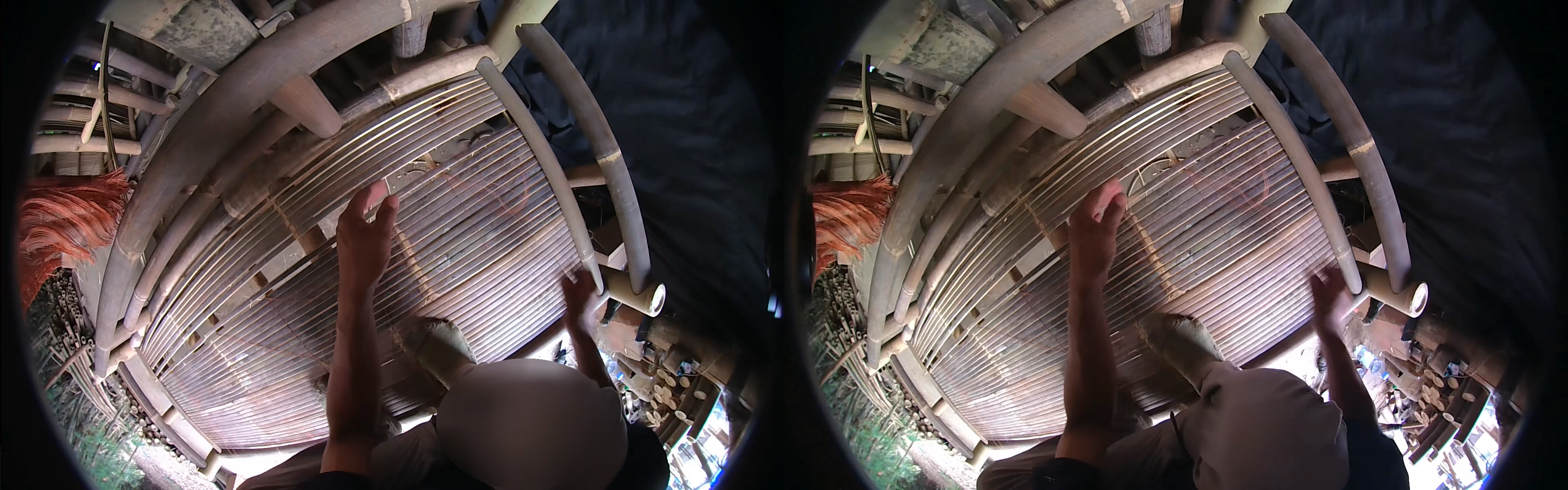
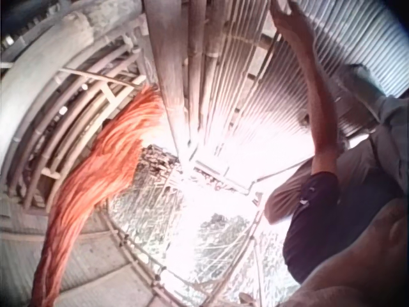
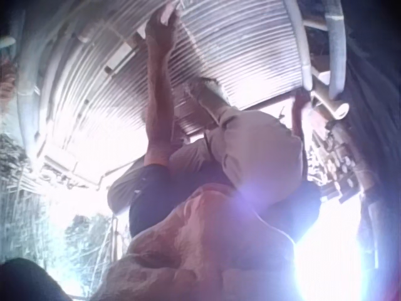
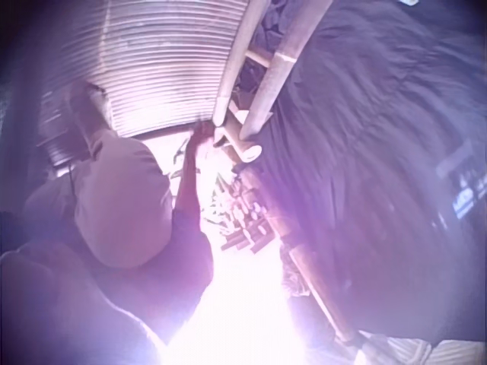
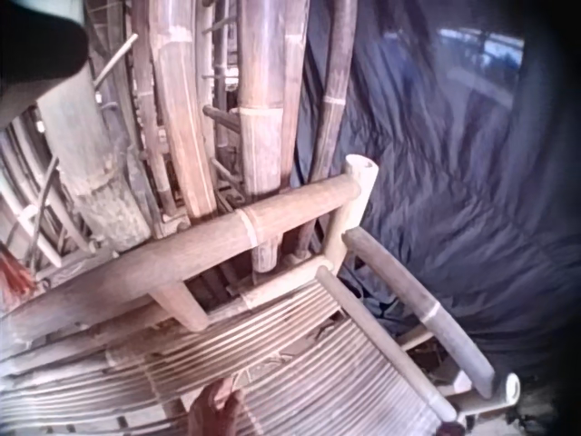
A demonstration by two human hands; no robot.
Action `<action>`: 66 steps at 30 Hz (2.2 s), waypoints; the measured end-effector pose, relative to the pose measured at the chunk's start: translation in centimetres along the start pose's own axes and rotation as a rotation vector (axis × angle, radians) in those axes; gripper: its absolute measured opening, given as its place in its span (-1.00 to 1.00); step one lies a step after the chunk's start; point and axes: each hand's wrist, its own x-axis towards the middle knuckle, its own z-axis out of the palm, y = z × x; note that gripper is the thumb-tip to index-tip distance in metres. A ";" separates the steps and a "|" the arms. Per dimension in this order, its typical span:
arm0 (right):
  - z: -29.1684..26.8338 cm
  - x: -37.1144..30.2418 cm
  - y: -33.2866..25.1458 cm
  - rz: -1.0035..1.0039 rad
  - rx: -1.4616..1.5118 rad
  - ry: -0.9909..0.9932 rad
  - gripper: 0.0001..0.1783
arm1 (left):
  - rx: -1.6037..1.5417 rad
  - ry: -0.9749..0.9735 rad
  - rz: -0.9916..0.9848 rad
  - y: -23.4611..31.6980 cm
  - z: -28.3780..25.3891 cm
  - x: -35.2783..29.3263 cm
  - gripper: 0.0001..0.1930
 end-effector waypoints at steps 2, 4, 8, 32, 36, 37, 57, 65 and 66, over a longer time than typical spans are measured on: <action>-0.9 -7.5 3.6 0.291 -0.046 -0.027 -0.43 | 0.184 0.037 0.108 -2.6 0.8 0.6 -0.67; -1.2 -15.4 5.9 0.560 -0.073 -0.053 -0.46 | 0.301 0.000 0.184 -3.9 2.6 1.3 -0.68; 0.1 -23.9 7.4 0.824 -0.056 -0.109 -0.50 | 0.528 -0.113 0.141 -4.7 7.2 4.4 -0.67; 5.7 16.2 -5.0 -0.140 0.173 0.325 -0.76 | 0.664 -0.332 -0.154 -4.9 9.5 6.4 -0.57; -1.2 15.8 -5.5 -0.059 0.916 -0.921 -0.54 | 0.760 -0.353 -0.157 -5.3 9.5 6.4 -0.55; -3.3 15.7 -6.0 -0.223 1.035 -0.866 -0.46 | 0.748 -0.360 -0.154 -5.2 9.7 6.5 -0.55; -4.3 18.8 1.4 -0.235 -0.286 -0.108 -0.86 | 0.714 -0.238 -0.007 -6.1 11.4 5.7 -0.58; -7.7 14.4 -2.0 -0.011 0.521 -0.416 -0.62 | 0.568 -0.072 0.179 -5.7 6.2 2.3 -0.56; -7.6 14.3 -2.0 -0.001 0.205 -0.299 -0.64 | 0.570 -0.015 0.251 -6.1 4.4 1.4 -0.54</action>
